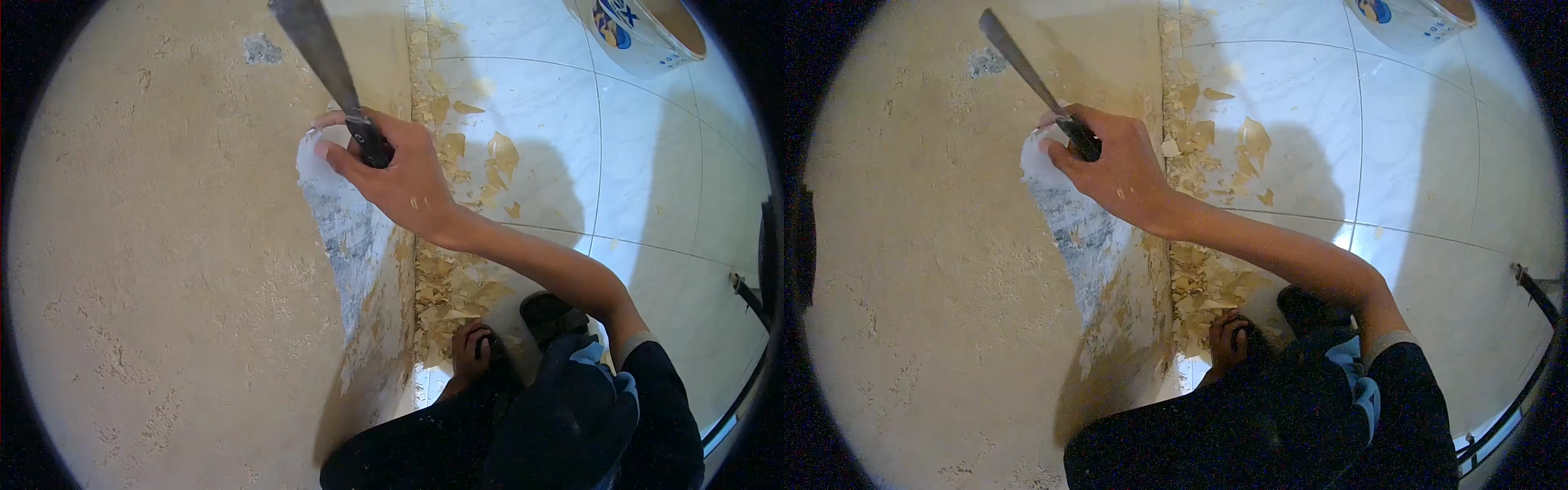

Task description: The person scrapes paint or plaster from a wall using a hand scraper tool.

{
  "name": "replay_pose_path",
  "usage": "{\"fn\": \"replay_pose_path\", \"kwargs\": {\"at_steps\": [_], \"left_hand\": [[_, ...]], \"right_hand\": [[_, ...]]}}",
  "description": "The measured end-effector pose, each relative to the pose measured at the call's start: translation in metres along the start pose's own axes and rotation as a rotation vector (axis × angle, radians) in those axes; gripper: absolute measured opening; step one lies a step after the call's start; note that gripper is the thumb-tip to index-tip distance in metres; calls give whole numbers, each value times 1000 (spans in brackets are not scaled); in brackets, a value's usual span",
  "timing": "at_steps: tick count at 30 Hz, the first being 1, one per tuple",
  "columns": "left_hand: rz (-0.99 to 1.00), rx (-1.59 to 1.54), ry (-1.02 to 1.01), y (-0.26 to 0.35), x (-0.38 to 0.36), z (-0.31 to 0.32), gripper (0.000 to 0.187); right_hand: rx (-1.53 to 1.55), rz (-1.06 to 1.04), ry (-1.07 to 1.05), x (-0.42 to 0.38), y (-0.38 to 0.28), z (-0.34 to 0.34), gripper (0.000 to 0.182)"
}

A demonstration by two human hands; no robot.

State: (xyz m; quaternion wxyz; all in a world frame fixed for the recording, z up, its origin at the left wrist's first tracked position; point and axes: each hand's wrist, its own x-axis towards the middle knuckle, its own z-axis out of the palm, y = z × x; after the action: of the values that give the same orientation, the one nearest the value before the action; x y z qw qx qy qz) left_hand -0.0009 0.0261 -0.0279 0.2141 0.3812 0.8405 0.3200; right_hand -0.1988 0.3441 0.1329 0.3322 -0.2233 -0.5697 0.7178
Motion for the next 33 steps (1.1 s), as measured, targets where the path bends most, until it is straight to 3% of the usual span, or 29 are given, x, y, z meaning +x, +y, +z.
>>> {"fn": "replay_pose_path", "kwargs": {"at_steps": [3,8,15,18,21,27,33], "left_hand": [[13,-31,21,0,1,0,19],[-2,-43,25,2,0,-1,20],[8,-42,26,-1,-1,0,19],[2,-56,18,0,-1,-1,20],[12,-28,9,-4,-2,1,19],[5,-68,11,-2,-3,1,20],[20,-31,31,-1,-1,2,18]], "right_hand": [[10,41,47,2,4,4,21],[-49,-195,130,8,12,10,11],[-36,-145,72,20,9,9,6],[44,-133,163,26,19,5,6],[33,196,146,26,21,-17,25],[78,97,9,7,6,-2,36],[277,191,101,10,31,8,37]]}}
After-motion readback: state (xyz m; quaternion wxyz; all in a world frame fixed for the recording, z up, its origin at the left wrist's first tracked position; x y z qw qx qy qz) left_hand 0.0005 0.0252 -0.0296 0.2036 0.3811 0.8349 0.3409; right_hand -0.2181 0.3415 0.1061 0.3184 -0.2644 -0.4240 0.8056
